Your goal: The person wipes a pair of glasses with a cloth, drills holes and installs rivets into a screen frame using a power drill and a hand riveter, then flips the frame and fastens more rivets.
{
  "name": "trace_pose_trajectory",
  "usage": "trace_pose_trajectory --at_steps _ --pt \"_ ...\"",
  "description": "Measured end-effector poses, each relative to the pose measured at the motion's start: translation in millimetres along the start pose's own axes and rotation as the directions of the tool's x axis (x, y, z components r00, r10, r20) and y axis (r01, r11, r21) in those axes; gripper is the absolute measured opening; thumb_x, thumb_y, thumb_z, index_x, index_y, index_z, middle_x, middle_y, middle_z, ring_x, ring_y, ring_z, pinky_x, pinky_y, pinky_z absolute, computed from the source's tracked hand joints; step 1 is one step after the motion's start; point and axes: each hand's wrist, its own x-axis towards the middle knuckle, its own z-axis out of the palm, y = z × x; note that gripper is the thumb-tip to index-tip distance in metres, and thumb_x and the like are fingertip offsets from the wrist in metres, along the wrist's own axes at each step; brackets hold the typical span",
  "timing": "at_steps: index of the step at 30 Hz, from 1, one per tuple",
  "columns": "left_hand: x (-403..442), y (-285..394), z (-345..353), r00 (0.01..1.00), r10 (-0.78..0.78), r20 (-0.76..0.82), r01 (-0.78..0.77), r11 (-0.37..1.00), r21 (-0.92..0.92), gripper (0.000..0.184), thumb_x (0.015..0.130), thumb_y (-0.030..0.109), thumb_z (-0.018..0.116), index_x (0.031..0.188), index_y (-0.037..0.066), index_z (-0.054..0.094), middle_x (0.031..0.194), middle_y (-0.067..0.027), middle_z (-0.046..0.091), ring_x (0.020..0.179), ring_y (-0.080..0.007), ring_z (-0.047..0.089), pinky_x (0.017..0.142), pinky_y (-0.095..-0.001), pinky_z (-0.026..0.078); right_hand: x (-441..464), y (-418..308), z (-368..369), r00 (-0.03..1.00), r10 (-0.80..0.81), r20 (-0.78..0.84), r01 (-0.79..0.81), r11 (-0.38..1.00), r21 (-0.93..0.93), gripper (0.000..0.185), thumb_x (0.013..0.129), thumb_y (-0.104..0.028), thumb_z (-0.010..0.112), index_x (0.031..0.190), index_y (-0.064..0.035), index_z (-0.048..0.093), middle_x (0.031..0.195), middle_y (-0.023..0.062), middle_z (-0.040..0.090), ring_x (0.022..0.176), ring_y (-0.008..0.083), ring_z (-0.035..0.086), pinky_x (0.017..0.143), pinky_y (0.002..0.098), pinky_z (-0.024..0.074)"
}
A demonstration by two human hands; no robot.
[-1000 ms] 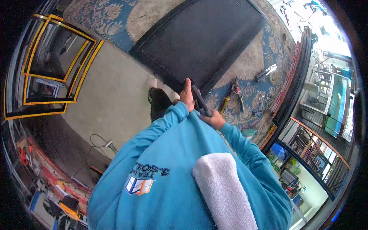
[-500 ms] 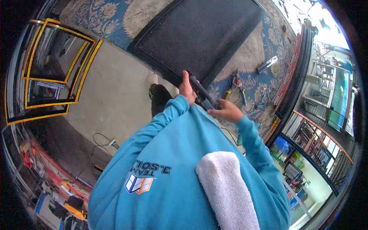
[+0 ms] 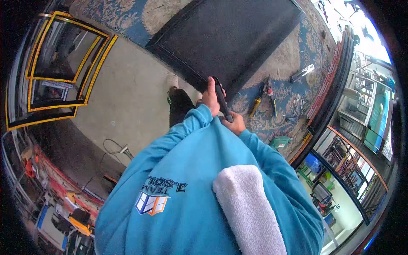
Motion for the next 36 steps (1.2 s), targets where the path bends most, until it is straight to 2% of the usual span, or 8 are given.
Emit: trace_pose_trajectory --at_steps 4,7,10,17,22,26,31,36 --pt "0 2 12 1.0 -0.027 0.005 0.027 0.993 -0.111 0.068 0.082 0.075 0.047 0.099 0.01 0.059 0.077 -0.0032 0.057 0.071 -0.0189 0.055 0.063 -0.0446 0.047 -4 -36 -58 0.978 0.116 0.176 -0.058 0.95 -0.307 0.038 0.076 -0.038 0.071 0.088 -0.0017 0.068 0.069 0.0177 0.062 0.063 0.0217 0.062 0.063 0.0421 0.0489" --pt "3 -5 6 0.982 0.112 -0.15 -0.036 0.899 0.436 0.08 0.086 0.075 0.04 0.109 0.002 0.064 0.083 -0.0032 0.059 0.075 -0.0162 0.055 0.069 -0.0301 0.047 -19 -91 -114 0.955 0.189 0.228 -0.073 0.897 -0.435 0.043 0.078 -0.04 0.071 0.091 0.0005 0.067 0.069 0.015 0.064 0.062 0.0213 0.062 0.06 0.0414 0.0488" --pt "-5 5 15 0.976 0.106 -0.191 -0.045 0.953 0.3 0.083 0.085 0.076 0.038 0.106 0.001 0.065 0.087 -0.004 0.061 0.078 -0.0156 0.057 0.071 -0.0301 0.047 -27 -116 -135 0.843 0.267 0.467 -0.447 0.831 0.33 0.05 0.081 -0.043 0.07 0.097 0.0046 0.065 0.075 0.0121 0.066 0.069 0.0209 0.063 0.063 0.038 0.0497" --pt "0 7 17 0.996 0.025 -0.083 -0.037 0.99 -0.135 0.063 0.084 0.07 0.05 0.088 0.007 0.055 0.075 -0.0056 0.055 0.067 -0.0206 0.054 0.069 -0.0369 0.049 16 20 -35 0.984 -0.125 0.13 0.146 0.974 -0.173 0.05 0.083 -0.041 0.07 0.098 0.0062 0.063 0.083 0.0061 0.065 0.075 0.0152 0.06 0.068 0.0326 0.048" --pt "-19 22 -1 0.994 -0.092 -0.05 0.105 0.909 0.403 0.066 0.087 0.073 0.04 0.091 0.01 0.058 0.08 -0.0035 0.056 0.072 -0.0152 0.053 0.071 -0.0332 0.046 3 -20 -54 0.847 0.297 0.441 -0.484 0.774 0.408 0.041 0.085 -0.037 0.069 0.101 0.001 0.068 0.073 0.0041 0.063 0.064 0.0128 0.058 0.059 0.0314 0.0468" --pt "-40 30 -24 0.882 -0.389 0.268 0.165 0.785 0.596 0.055 0.094 0.062 0.041 0.106 0.012 0.061 0.088 -0.0015 0.057 0.082 -0.0125 0.055 0.069 -0.032 0.046 -23 -23 -112 0.949 0.17 0.266 -0.275 0.858 0.435 0.033 0.085 -0.03 0.069 0.099 -0.0003 0.068 0.08 0.0046 0.066 0.068 0.0114 0.059 0.063 0.026 0.0469" --pt "-29 31 -76 0.987 -0.117 -0.111 0.16 0.792 0.589 0.045 0.092 0.044 0.057 0.115 0.005 0.055 0.101 -0.0061 0.059 0.086 -0.018 0.059 0.07 -0.0361 0.053 14 42 -177 0.908 -0.103 -0.406 0.097 0.995 -0.035 0.031 0.076 -0.02 0.072 0.096 0.003 0.063 0.078 0.0032 0.062 0.068 0.0108 0.053 0.061 0.0269 0.0442" --pt "8 58 -78 0.981 0.071 -0.18 0.109 0.568 0.816 0.059 0.086 0.05 0.063 0.119 0.003 0.05 0.108 -0.0127 0.057 0.088 -0.0248 0.061 0.071 -0.0408 0.053 96 105 -226 0.787 0.169 -0.593 -0.312 0.939 -0.146 0.06 0.064 -0.043 0.078 0.101 0.0026 0.064 0.091 0.0204 0.068 0.086 0.0333 0.066 0.079 0.0425 0.0492"
